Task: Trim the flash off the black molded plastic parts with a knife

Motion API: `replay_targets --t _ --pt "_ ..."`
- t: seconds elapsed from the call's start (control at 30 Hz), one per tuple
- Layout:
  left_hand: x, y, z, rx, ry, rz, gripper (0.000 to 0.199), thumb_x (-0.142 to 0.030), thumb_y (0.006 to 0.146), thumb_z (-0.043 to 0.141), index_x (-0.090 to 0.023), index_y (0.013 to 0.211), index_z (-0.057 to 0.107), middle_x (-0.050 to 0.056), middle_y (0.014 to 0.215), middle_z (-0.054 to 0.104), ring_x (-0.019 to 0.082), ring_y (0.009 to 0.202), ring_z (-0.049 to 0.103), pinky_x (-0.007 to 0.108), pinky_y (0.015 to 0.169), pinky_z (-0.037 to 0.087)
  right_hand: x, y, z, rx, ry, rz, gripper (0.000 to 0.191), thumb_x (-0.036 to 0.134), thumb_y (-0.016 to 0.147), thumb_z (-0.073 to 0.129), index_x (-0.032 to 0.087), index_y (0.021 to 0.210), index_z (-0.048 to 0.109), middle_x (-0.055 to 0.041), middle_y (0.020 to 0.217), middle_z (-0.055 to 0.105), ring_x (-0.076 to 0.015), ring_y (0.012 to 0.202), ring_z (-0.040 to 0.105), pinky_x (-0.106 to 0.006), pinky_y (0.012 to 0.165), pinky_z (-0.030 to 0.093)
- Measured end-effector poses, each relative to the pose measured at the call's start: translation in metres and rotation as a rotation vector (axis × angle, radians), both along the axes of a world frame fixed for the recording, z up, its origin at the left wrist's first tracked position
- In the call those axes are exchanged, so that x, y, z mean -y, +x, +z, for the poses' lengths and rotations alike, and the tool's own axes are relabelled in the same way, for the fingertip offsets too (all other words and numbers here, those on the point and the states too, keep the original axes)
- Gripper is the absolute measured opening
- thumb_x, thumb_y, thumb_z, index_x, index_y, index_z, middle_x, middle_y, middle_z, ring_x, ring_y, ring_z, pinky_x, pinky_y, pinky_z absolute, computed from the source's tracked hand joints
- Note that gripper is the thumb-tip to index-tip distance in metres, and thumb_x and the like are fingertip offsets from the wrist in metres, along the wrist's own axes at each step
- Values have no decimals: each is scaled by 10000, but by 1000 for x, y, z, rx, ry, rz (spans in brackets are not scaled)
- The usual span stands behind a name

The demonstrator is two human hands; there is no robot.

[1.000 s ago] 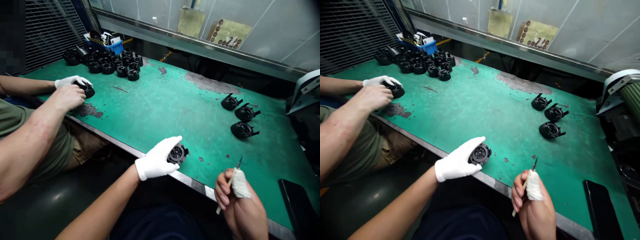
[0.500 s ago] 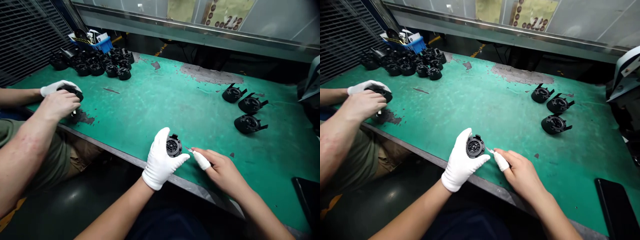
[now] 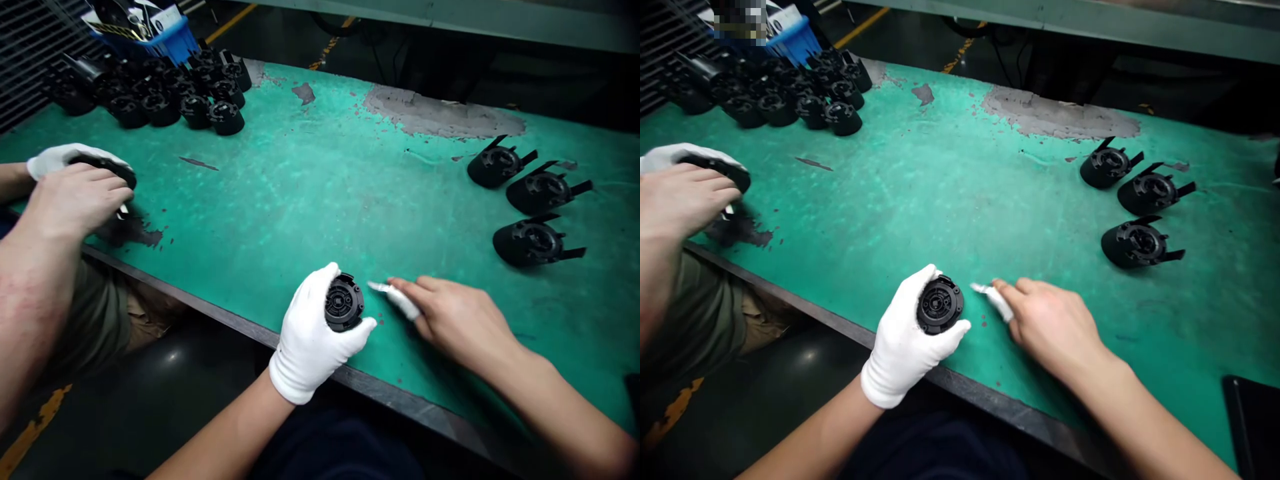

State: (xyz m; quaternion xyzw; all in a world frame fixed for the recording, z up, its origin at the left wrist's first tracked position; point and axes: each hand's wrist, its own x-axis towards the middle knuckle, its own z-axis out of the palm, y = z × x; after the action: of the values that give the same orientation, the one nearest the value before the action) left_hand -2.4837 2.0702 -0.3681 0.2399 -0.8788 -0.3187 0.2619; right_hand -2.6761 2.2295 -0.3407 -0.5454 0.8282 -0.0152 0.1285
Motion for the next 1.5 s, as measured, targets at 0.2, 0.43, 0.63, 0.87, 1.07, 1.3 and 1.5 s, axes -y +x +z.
replay_targets --t 0.2,0.43,0.63,0.87,1.07,1.3,1.5 --pt "2 -1 2 4 -7 -5 834 -485 747 840 -199 1426 451 146 1344 613 319 1261 608 497 1100 521 -4 -9 9 77 -126 28 409 342 1007 443 341 1371 629 -46 1046 748 -211 849 700 -328 670 479" --pt "0 0 0 -20 -6 3 817 -488 742 844 -203 1412 474 136 1338 616 314 1252 614 489 1100 523 -2 5 2 -13 -18 -13 479 245 940 491 323 1396 617 -52 964 751 -247 825 705 -325 589 474" --pt "8 2 13 -21 254 5 845 -459 707 870 -186 1414 496 132 1349 626 309 1242 628 494 1114 513 -12 34 6 546 -323 -278 421 397 987 523 278 1383 603 -69 1317 684 -241 1141 657 -376 971 512" --pt "6 33 56 114 848 -305 442 -489 1057 374 -227 1314 621 97 1253 717 247 1126 715 428 986 617 -24 138 7 1283 -595 -431 627 429 876 727 322 1459 522 -60 1326 635 -229 1114 635 -375 1007 495" --pt "-40 85 39 97 480 -252 624 -547 991 524 -278 1535 379 104 1547 481 281 1425 486 476 1171 479 -35 191 -1 1355 -679 -839 569 558 842 713 236 1307 646 -47 936 691 -237 902 623 -357 872 523" --pt "-52 94 -10 0 -5 -170 340 -185 993 531 -264 1316 601 73 1296 660 231 1245 611 468 1109 505 -61 225 -27 1351 -679 -959 607 599 895 632 262 1395 559 -34 988 651 -188 863 601 -308 823 509" --pt "-42 96 -14 24 -118 -284 395 -112 953 547 -279 1309 591 56 1233 682 224 1196 615 527 1158 407 -82 212 -38 1329 -610 -915 477 572 972 505 246 1235 734 -77 1004 739 -270 1000 663 -447 1049 470"
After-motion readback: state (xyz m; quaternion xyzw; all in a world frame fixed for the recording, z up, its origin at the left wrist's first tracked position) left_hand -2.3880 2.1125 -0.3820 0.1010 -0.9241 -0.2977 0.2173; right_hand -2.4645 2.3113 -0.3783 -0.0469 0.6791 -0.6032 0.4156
